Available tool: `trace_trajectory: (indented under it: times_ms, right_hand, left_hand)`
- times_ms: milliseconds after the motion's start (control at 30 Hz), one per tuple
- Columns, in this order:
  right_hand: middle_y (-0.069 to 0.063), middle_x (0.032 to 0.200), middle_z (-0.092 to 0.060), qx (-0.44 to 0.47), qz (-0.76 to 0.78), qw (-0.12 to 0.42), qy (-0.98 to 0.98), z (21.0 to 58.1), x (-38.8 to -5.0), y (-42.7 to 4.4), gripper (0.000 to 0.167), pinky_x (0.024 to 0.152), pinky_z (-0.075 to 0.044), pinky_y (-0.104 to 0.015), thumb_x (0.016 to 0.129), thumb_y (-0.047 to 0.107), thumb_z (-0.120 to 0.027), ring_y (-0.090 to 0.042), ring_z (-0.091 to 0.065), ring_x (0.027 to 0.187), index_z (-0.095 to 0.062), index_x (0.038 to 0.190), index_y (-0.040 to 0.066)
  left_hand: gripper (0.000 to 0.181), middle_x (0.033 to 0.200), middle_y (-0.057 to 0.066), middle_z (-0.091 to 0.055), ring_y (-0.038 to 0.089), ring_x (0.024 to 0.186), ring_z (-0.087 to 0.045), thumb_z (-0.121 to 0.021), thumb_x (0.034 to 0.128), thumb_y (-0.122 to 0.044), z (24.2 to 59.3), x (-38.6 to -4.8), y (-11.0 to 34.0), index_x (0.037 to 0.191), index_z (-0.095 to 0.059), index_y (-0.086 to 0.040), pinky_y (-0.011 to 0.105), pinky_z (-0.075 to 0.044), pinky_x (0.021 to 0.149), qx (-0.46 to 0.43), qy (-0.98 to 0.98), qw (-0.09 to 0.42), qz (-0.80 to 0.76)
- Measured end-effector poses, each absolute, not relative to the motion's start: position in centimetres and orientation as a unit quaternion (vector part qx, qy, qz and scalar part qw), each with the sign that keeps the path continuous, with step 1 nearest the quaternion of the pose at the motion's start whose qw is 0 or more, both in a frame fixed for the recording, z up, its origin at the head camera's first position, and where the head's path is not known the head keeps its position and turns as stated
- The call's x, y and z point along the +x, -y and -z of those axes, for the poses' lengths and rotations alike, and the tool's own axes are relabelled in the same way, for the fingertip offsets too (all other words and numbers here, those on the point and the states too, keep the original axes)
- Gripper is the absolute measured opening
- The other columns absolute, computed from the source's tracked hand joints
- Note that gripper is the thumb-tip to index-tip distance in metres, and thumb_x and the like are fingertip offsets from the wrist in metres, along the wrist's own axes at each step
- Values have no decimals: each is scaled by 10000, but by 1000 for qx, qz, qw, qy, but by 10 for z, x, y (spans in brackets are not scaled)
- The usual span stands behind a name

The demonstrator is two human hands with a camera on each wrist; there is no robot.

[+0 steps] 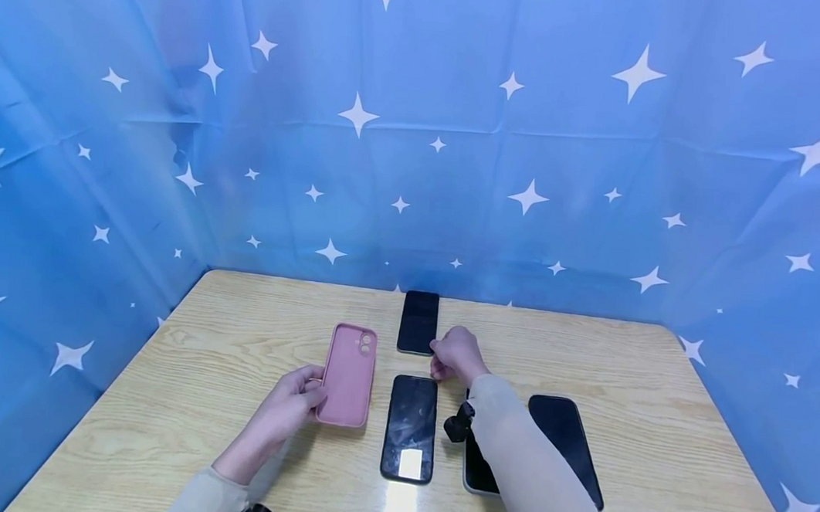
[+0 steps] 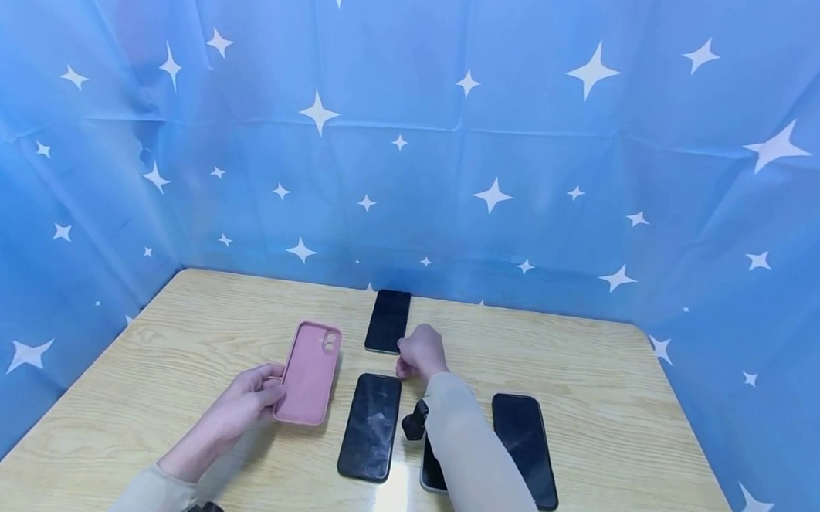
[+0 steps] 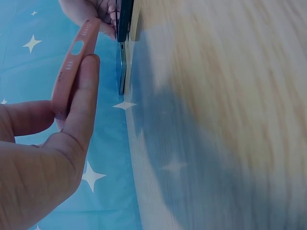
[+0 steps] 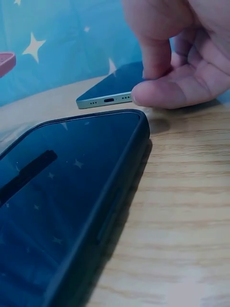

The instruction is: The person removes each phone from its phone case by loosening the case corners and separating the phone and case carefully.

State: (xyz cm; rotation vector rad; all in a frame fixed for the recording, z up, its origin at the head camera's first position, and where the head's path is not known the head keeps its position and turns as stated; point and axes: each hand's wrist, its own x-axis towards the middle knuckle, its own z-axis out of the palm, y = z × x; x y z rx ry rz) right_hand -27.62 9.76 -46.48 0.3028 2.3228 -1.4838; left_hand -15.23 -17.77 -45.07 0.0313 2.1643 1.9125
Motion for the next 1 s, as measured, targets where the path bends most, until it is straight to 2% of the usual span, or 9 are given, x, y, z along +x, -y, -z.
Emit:
trace_trajectory:
  times_ms: [200, 400, 700, 1000]
  right_hand:
    - [-109, 687, -628, 86, 532, 184, -822, 459, -271, -104, 275, 534, -578, -311, 1077, 112, -537, -188, -611, 554, -641, 905, -76]
    - [-168, 793, -641, 53, 562, 181, -805, 449, -265, -113, 233, 562, -543, -321, 1079, 102, -525, -211, -588, 607, -623, 1016, -99]
    - [-218, 980, -695, -6, 496, 115, -861, 432, -250, -122, 251, 704, -623, -383, 1074, 126, -520, -281, -698, 781, -685, 1096, -61]
    - [-228, 991, -709, -13, 520, 90, -849, 423, -230, -126, 250, 711, -619, -360, 1061, 135, -544, -193, -675, 734, -697, 1118, -54]
  left_hand:
    - [373, 1087, 255, -671, 257, 931, -689, -453, 1011, 48, 450, -151, 178, 1348, -447, 207, 352, -614, 807, 7, -752, 126, -647]
    - [351, 1021, 211, -672, 255, 906, -690, -466, 1001, 44, 452, -148, 178, 1308, -474, 212, 372, -618, 802, 7, -761, 135, -635]
    - [365, 1020, 200, -665, 300, 948, -704, -468, 1000, 24, 456, -146, 180, 1299, -466, 233, 427, -624, 826, 29, -761, 158, -628]
    - [385, 1019, 195, -668, 290, 915, -706, -474, 968, 18, 456, -142, 181, 1296, -475, 218, 411, -625, 807, 31, -770, 181, -611]
